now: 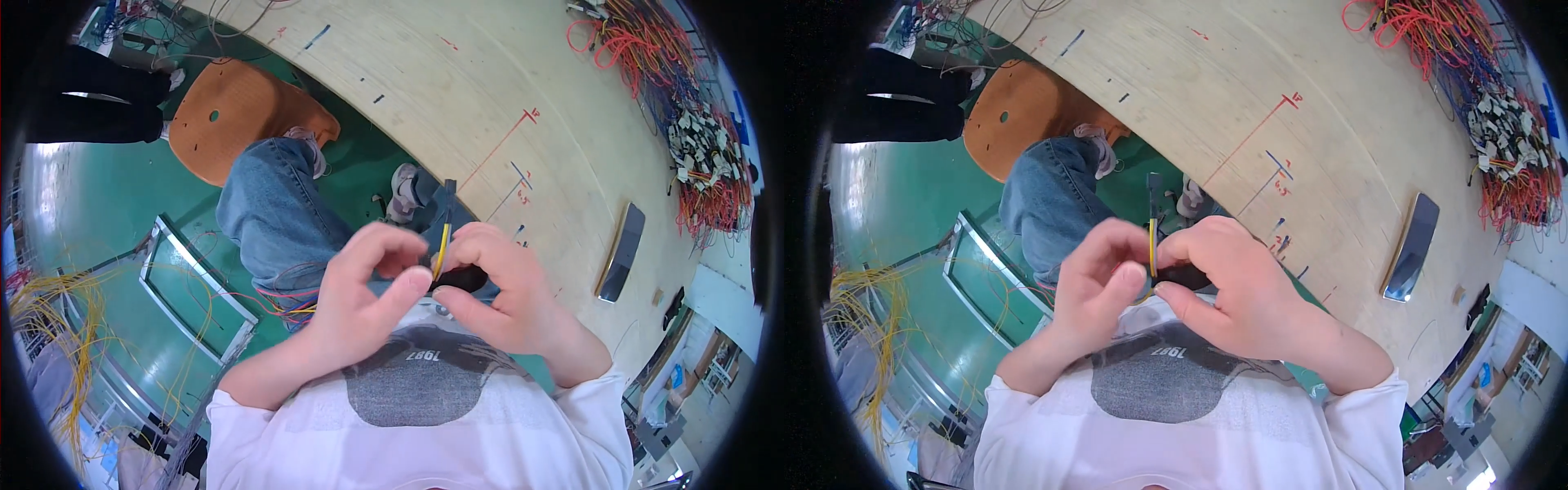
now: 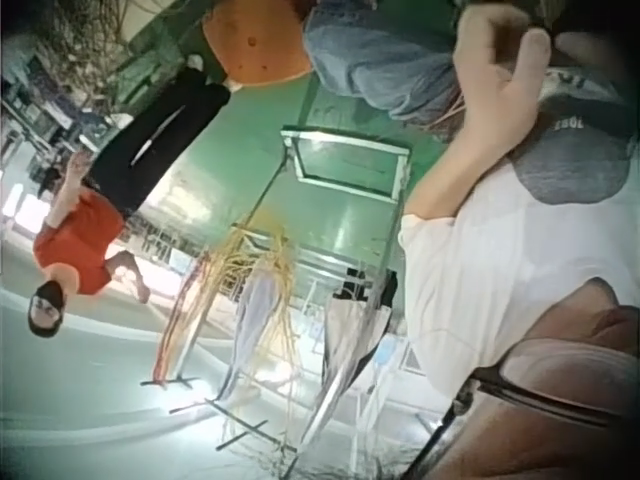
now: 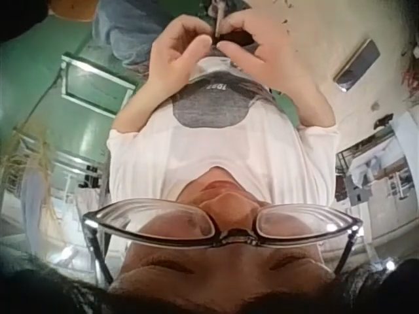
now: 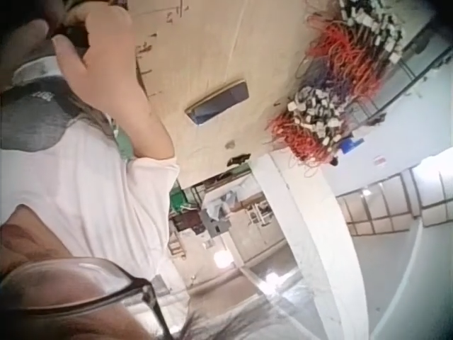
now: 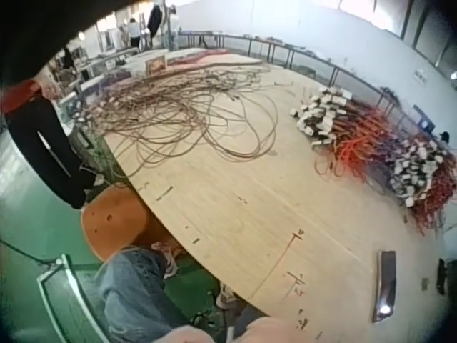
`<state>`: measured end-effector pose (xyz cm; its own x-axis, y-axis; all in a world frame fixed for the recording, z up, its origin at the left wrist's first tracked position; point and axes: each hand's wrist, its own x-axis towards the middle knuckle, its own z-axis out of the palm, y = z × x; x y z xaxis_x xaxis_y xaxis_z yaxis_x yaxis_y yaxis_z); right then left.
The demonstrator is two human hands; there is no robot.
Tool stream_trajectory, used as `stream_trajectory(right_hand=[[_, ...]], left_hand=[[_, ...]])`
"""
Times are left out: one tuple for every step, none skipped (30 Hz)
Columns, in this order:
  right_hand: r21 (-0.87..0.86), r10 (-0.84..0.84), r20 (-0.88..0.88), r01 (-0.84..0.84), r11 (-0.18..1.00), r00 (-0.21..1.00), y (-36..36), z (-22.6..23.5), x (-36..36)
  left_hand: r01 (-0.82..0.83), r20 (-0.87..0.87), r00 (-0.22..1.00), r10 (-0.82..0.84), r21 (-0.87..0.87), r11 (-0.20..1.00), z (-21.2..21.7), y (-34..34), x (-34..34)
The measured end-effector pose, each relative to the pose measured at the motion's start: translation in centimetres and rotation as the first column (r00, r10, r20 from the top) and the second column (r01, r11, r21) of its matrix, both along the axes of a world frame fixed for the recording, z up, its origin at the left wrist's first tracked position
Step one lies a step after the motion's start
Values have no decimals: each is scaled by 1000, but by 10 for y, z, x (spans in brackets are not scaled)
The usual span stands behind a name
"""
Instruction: Applying electrical tape to wire bundles and organizing cables at a factory workstation.
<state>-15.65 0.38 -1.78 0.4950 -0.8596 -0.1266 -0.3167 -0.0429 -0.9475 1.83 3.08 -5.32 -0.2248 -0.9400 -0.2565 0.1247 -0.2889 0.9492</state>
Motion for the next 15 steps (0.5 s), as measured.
stream_trajectory(right_hand=[[-19,7,12,-7,1000,1000,1,1,4],[-36,13,24,-12,999,1000,1,1,7],[-39,15,21,-14,999,1000,3,1,10],[-47,-23,11,23,999,1000,5,0,12],[-54,-61,4,61,997,998,6,0,14],[-45,-63,-1,63,997,998,7,1,15],[-47,-64,-2,64,997,998,9,2,17],[-38,-98,6,98,994,995,12,2,18],[-29,-132,15,132,991,991,14,1,19],[-30,-133,14,133,991,991,14,1,18],[-51,-114,-30,113,992,993,15,1,17],[-70,-95,-75,90,993,993,15,2,16],[-71,-98,-76,92,993,992,16,3,16],[10,-147,-15,148,989,989,17,3,17],[93,-201,41,197,976,979,18,3,17]], left_hand=[[41,23,999,-40,-23,999,2,-9,1],[84,46,996,-82,-42,996,4,-18,2],[98,-40,994,-98,-15,995,8,-24,1],[120,-24,992,-123,-84,989,12,-28,2],[144,-4,989,-146,-151,978,16,-31,3],[115,-24,992,-122,-186,976,19,-31,2],[116,-24,992,-123,-188,975,21,-31,4],[126,-39,990,-137,-208,970,23,-32,5],[135,-53,987,-151,-227,964,24,-32,5],[136,-54,987,-152,-229,964,25,-31,5],[129,-16,990,-140,-286,950,27,-31,4],[123,21,992,-124,-342,932,28,-31,3],[125,20,992,-126,-342,931,27,-31,4],[131,-15,990,-143,-304,944,23,-31,8],[139,-50,986,-158,-265,954,22,-32,9]])
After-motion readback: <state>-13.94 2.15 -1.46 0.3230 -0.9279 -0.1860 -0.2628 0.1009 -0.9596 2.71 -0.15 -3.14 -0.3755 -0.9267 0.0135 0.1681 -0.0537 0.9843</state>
